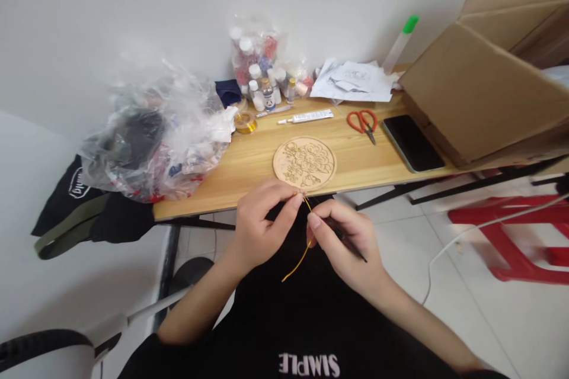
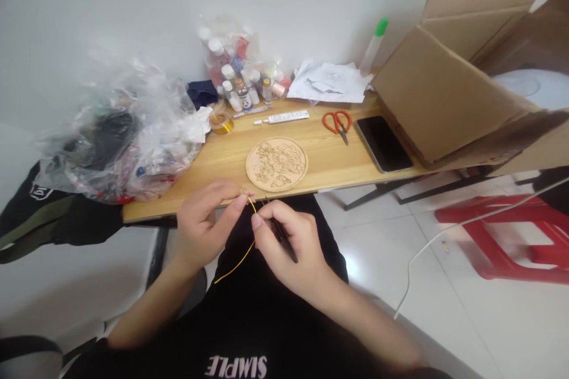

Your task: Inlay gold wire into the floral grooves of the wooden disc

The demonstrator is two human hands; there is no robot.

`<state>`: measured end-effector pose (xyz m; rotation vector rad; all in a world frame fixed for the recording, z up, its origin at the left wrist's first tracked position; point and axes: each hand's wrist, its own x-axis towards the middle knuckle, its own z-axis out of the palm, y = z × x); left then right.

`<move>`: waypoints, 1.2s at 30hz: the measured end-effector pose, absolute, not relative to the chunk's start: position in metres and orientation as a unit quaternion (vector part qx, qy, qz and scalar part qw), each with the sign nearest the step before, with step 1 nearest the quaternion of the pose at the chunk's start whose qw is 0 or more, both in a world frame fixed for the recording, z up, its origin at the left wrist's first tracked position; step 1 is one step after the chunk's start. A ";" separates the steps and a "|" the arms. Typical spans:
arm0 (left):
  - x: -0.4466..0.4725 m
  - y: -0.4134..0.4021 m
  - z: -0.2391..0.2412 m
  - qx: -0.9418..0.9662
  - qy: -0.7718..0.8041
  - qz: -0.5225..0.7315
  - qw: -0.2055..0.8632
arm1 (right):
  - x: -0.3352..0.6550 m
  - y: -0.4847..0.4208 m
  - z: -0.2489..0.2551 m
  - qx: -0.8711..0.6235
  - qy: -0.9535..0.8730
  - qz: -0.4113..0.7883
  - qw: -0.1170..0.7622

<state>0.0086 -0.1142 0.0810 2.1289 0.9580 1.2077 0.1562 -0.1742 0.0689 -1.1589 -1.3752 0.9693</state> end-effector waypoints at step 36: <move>0.009 -0.067 0.041 0.674 0.407 0.353 0.505 | 0.160 -0.133 0.037 -0.532 -0.544 0.465 0.453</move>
